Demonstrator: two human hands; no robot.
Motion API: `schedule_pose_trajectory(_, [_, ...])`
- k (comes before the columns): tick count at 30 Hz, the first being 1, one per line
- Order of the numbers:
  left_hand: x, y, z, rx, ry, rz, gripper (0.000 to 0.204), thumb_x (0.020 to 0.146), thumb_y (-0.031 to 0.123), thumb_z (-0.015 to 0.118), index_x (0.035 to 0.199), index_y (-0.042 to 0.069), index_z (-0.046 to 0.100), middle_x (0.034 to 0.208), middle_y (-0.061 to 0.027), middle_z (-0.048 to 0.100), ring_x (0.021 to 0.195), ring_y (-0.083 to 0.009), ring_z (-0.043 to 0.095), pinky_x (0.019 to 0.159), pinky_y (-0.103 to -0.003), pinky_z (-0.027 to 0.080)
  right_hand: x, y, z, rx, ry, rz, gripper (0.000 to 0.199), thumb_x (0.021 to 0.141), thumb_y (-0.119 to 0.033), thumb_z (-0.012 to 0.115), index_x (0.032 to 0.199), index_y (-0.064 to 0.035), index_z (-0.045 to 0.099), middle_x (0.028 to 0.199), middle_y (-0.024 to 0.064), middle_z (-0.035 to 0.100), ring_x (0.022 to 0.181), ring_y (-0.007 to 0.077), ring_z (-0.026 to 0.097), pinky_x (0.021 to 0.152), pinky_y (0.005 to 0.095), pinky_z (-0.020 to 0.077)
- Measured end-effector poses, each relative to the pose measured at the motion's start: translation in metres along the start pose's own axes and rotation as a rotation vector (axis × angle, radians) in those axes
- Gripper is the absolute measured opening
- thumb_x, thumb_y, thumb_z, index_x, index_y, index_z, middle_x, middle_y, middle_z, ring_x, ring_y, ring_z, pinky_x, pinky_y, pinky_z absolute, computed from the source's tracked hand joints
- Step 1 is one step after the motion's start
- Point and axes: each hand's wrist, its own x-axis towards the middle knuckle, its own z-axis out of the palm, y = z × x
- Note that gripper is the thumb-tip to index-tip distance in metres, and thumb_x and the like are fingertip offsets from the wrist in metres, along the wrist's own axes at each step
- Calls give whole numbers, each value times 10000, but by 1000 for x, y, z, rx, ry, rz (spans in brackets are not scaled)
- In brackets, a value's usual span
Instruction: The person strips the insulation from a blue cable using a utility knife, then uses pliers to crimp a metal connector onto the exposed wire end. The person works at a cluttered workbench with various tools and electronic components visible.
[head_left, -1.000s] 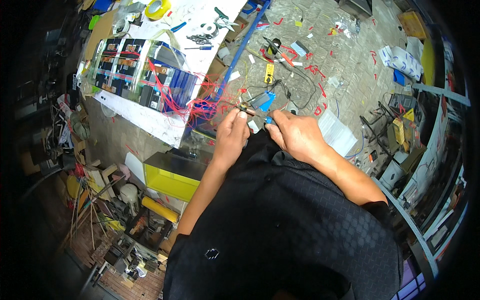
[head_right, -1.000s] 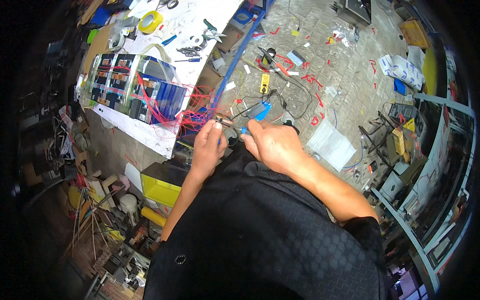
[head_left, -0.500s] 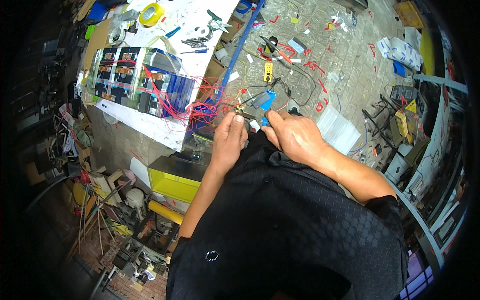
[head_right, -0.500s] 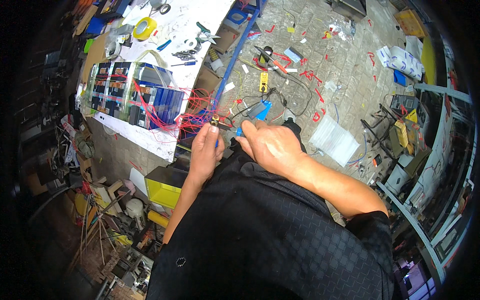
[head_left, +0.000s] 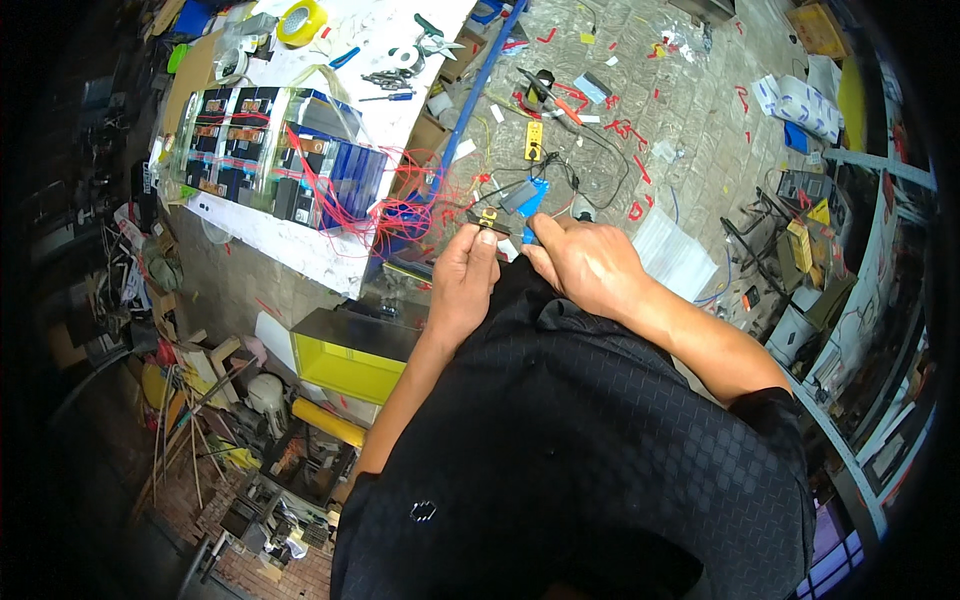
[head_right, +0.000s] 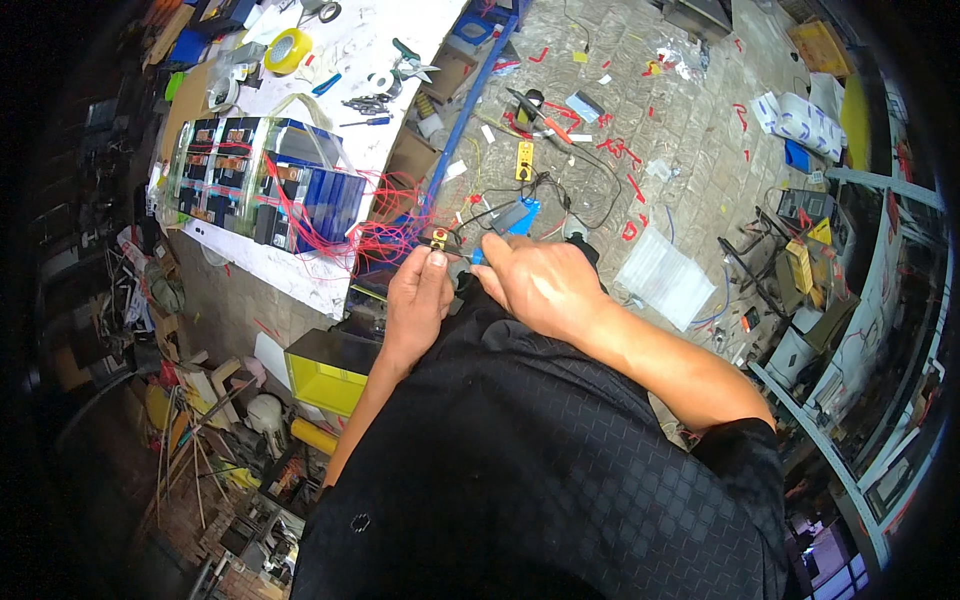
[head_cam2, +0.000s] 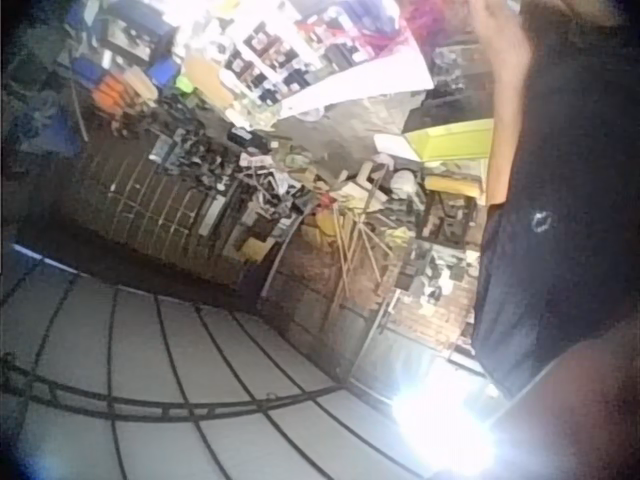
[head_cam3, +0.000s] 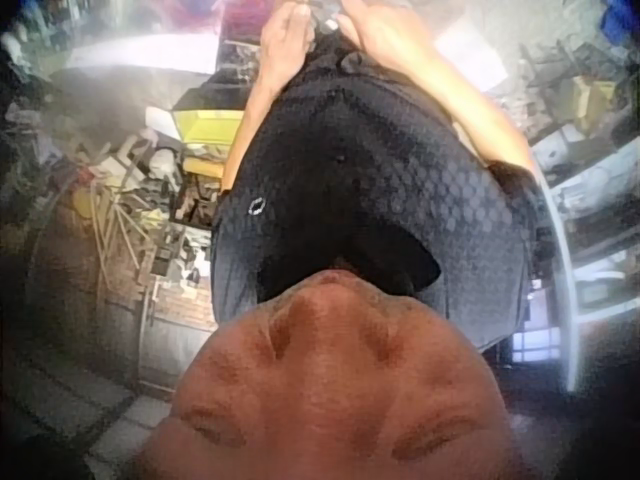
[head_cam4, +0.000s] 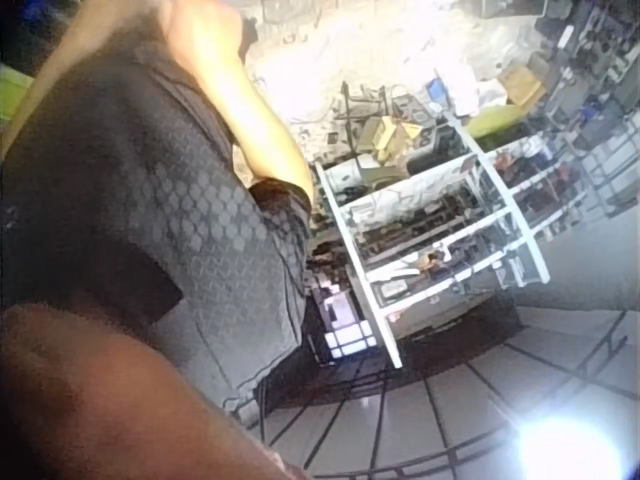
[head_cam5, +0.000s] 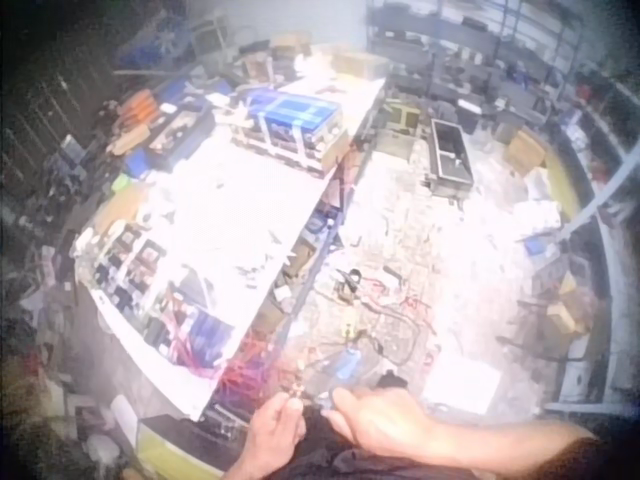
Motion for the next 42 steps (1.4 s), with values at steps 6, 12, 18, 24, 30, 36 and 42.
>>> schedule_pose_trajectory(6, [-2,-4,-1,3,-4,19,292,1124,276,490,1091,20,628,647,58,441,559,-28,382,511,-240,319,3,-2,8,47,53,-5,283,1011,-312,624,1032,-49,522,829,207,667,737,456,661,617,552,510])
schedule_pose_trajectory(12, [-2,-4,-2,0,-1,29,289,1116,270,501,1103,19,643,677,55,469,595,-28,406,537,-242,335,5,-5,14,-72,135,-26,283,993,-325,645,955,-69,533,758,167,661,665,401,678,555,499,530])
schedule_pose_trajectory(18, [0,-6,2,-17,28,38,310,1130,277,467,1114,16,633,628,71,427,528,-14,346,482,-231,277,10,-3,17,-123,154,-39,258,967,-298,686,1042,-77,577,789,145,653,689,388,675,577,500,522])
schedule_pose_trajectory(24, [2,-3,0,-71,91,-26,347,1123,290,474,1116,-1,662,641,71,432,565,-20,370,511,-253,309,9,-1,12,-135,202,-53,280,967,-290,689,1164,-101,628,811,124,653,697,361,683,601,469,540])
schedule_pose_trajectory(30, [1,0,-2,-85,102,-23,350,1128,292,465,1130,3,663,631,74,420,557,-17,362,520,-246,343,5,3,8,-23,168,-47,260,999,-260,639,1203,-100,619,895,160,665,803,392,687,687,497,540])
schedule_pose_trajectory(36, [1,0,-9,-114,98,-12,329,1124,277,478,1138,7,666,645,67,440,578,-23,382,566,-243,407,9,7,-2,84,59,49,303,1026,-373,585,1049,-74,627,853,214,687,795,448,677,679,564,514])
schedule_pose_trajectory(42, [-2,-2,-10,-14,80,28,318,1114,271,507,1136,6,682,656,62,464,584,-25,399,545,-237,358,18,2,-6,6,56,36,364,1033,-430,574,922,-92,650,697,193,660,699,450,666,621,582,500])
